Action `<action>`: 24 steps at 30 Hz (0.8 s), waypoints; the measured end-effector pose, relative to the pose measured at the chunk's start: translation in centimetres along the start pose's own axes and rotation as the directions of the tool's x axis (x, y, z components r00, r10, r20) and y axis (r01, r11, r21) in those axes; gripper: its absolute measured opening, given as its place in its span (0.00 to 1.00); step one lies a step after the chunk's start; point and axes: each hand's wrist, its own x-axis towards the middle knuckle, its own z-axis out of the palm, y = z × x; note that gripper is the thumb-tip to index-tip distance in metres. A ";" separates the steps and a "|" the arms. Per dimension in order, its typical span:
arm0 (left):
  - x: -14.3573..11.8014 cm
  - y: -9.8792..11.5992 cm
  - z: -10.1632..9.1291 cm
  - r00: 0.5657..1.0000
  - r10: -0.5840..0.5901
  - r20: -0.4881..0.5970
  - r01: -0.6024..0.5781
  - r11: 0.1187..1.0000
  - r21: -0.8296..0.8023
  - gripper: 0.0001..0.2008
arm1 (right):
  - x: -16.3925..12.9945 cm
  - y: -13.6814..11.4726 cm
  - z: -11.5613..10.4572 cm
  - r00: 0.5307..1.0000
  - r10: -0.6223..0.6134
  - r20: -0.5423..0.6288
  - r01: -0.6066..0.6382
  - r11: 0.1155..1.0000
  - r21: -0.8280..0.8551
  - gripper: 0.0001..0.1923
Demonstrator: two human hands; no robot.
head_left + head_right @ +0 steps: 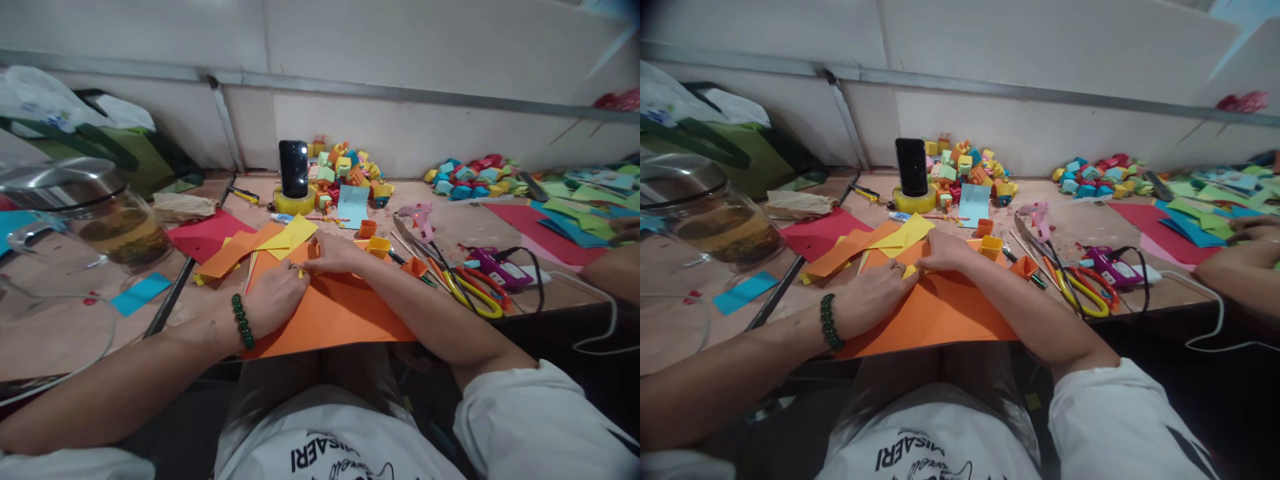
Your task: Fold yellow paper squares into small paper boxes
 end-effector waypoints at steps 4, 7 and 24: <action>0.0 0.3 -0.3 0.999 -0.028 0.042 0.028 1.000 -0.005 0.19 | 0.4 1.7 -0.2 0.999 0.024 0.040 -0.023 1.000 -0.011 0.29; -0.1 0.3 -0.4 0.998 -0.044 0.036 0.045 0.999 -0.020 0.19 | 0.0 1.9 -0.9 0.998 0.009 0.060 -0.009 1.000 0.000 0.31; 1.1 -1.4 0.5 0.986 -0.165 -0.008 0.162 0.976 -0.148 0.15 | -0.4 2.8 -1.8 0.987 -0.140 0.081 0.130 0.984 0.123 0.42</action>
